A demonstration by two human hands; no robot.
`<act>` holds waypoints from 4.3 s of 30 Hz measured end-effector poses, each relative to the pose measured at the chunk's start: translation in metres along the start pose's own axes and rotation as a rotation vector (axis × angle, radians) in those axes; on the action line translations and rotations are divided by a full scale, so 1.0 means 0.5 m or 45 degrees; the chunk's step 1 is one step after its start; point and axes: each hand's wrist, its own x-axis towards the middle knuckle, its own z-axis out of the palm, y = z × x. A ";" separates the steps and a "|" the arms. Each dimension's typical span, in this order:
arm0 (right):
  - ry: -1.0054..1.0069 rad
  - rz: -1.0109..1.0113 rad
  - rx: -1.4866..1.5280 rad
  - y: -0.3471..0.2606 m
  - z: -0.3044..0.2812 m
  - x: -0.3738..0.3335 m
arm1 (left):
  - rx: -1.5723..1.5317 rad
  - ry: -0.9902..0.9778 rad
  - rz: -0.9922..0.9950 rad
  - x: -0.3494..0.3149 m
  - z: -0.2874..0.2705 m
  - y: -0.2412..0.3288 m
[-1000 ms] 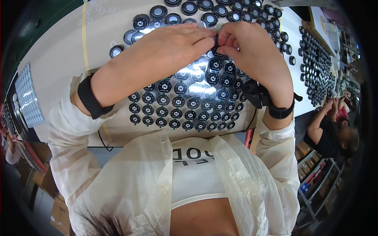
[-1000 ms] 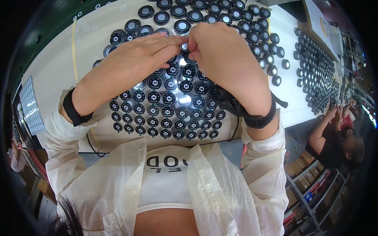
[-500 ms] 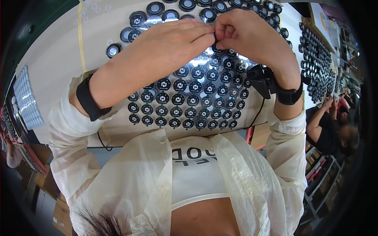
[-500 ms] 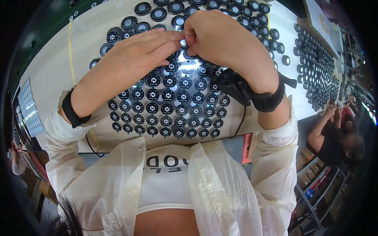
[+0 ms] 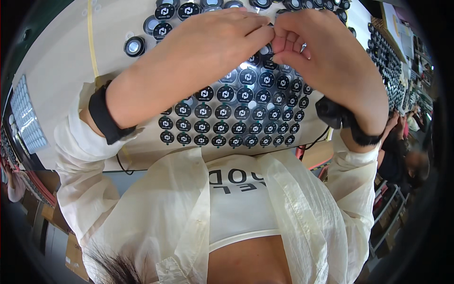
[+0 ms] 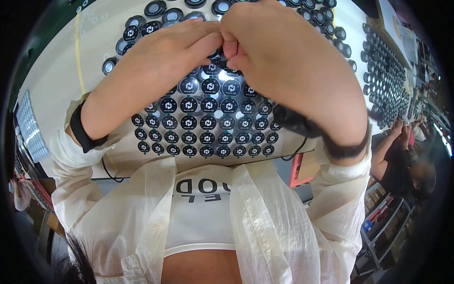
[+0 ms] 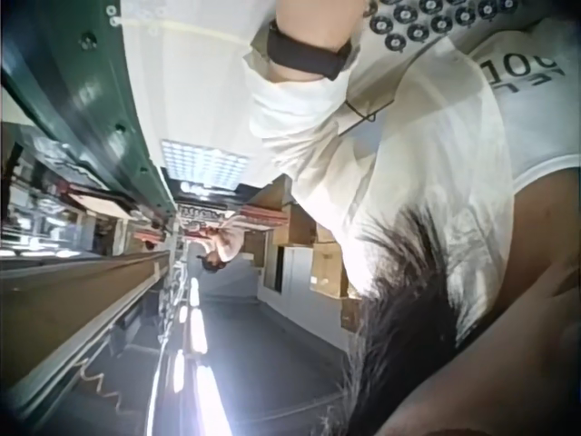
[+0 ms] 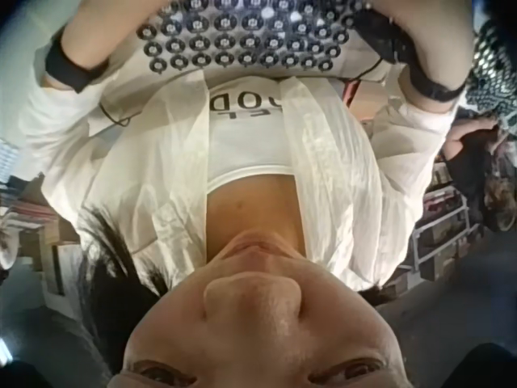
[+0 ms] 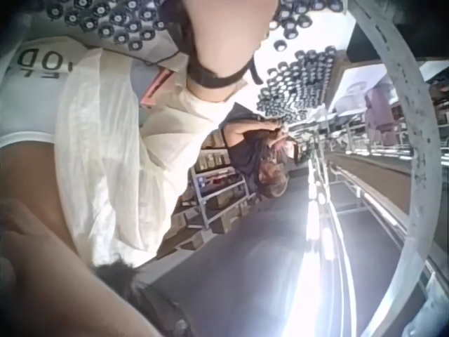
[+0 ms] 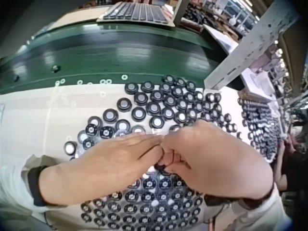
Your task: Inspect and organize small circular electronic components into a tray on a workbench.
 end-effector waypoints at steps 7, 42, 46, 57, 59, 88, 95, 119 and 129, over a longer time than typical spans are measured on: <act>0.425 -0.023 0.684 0.054 0.022 -0.099 | -0.545 0.000 -0.071 0.017 -0.098 0.001; 1.008 -0.196 1.647 0.040 0.164 -0.035 | -1.367 0.327 -0.651 -0.012 -0.064 0.057; 0.992 -0.190 1.639 0.042 0.164 -0.034 | -1.336 0.318 -0.644 -0.014 -0.062 0.056; 1.090 -0.181 1.689 0.031 0.181 -0.020 | -1.200 0.351 -0.652 -0.012 -0.065 0.066; 1.114 -0.210 1.550 0.036 0.184 -0.016 | -1.165 0.346 -0.666 -0.014 -0.063 0.067; 0.965 -0.263 1.532 0.042 0.182 -0.016 | -1.685 0.159 -0.604 0.017 -0.086 0.040; 0.943 -0.358 1.742 0.040 0.188 -0.012 | -1.559 0.263 -0.632 0.009 -0.079 0.051; 0.903 -0.180 1.669 0.058 0.184 0.003 | -1.356 0.238 -0.754 0.010 -0.086 0.051; 1.036 0.022 1.185 0.090 0.160 -0.026 | 0.938 0.098 -0.559 0.031 -0.217 -0.267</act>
